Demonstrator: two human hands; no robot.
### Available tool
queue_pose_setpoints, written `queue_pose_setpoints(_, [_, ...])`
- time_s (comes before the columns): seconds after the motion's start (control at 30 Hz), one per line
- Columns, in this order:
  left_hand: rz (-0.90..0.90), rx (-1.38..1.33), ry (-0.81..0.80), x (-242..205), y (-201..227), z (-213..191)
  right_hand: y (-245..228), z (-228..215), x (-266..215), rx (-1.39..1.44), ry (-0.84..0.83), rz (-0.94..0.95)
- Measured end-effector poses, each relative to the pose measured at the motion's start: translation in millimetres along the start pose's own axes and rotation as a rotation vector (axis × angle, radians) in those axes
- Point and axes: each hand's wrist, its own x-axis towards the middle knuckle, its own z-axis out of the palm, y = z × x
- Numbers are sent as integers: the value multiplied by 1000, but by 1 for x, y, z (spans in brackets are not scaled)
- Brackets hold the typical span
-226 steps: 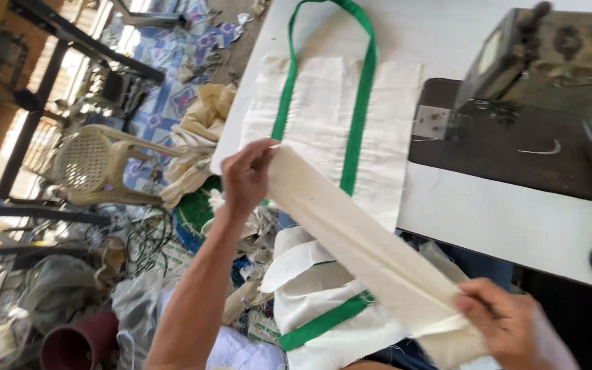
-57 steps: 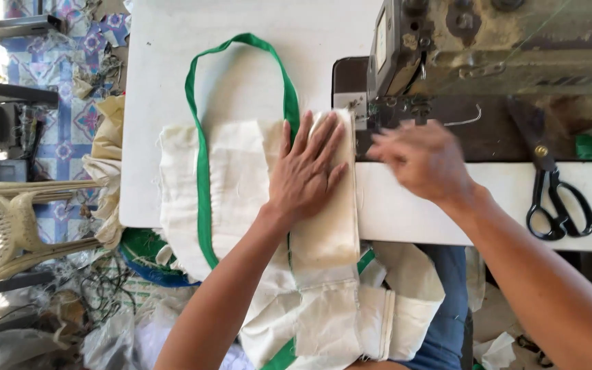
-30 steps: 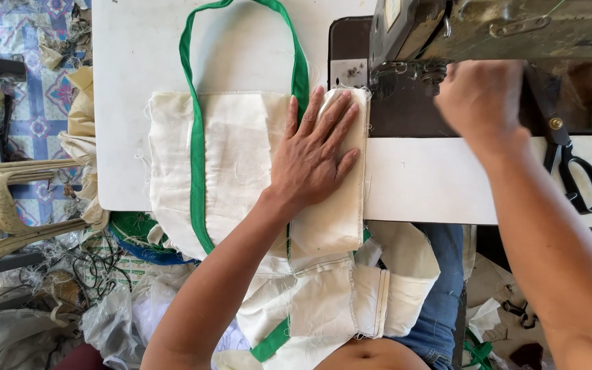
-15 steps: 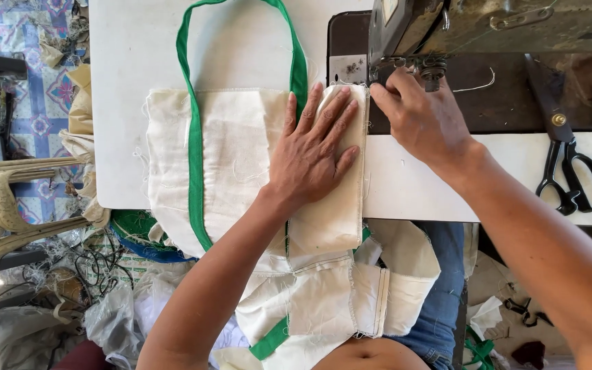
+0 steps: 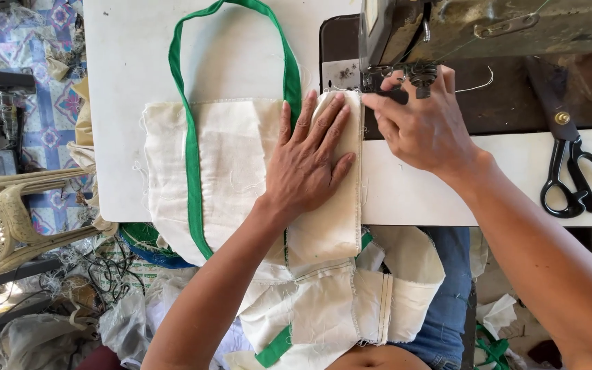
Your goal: The person sews a white fabric bag with green straps using a sewing machine, guiding the material through the needle. They then use scissors to cut the thread and trim loose edges, before picking up another bag to repeat the sewing process.
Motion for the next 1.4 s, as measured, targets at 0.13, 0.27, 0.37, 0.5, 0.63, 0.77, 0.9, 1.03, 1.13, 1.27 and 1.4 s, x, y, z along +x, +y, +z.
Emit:
queue_pose_setpoints(0.13, [12,-2,30,0,0,1,0,0,-2,6,-34,-36])
queue_pose_setpoints(0.27, [12,6,56,0,1,2,-2,-1,-1,-3,-44,-32])
queue_pose_setpoints(0.37, [11,-13,63,0,1,-1,-5,-2,2,4,17,-15])
queue_pose_setpoints(0.5, [-23,-18,90,0,0,9,-11,26,-7,48,81,137])
queue_pose_setpoints(0.63, [-9,-10,91,0,0,8,-19,49,-6,31,95,281])
queue_pose_setpoints(0.77, [-12,-2,60,-3,3,6,-33,42,0,28,28,427])
queue_pose_setpoints(0.9, [-6,-16,58,-6,5,6,-40,29,3,89,-17,503])
queue_pose_setpoints(1.03, [-10,-17,60,-6,5,6,-37,31,0,100,-65,539])
queue_pose_setpoints(1.13, [-7,-11,62,-7,5,6,-36,31,5,208,-127,610])
queue_pose_setpoints(1.27, [-10,-12,54,-6,5,5,-37,27,11,368,-110,646])
queue_pose_setpoints(1.4, [-10,-14,45,-6,5,4,-37,27,7,506,-3,702])
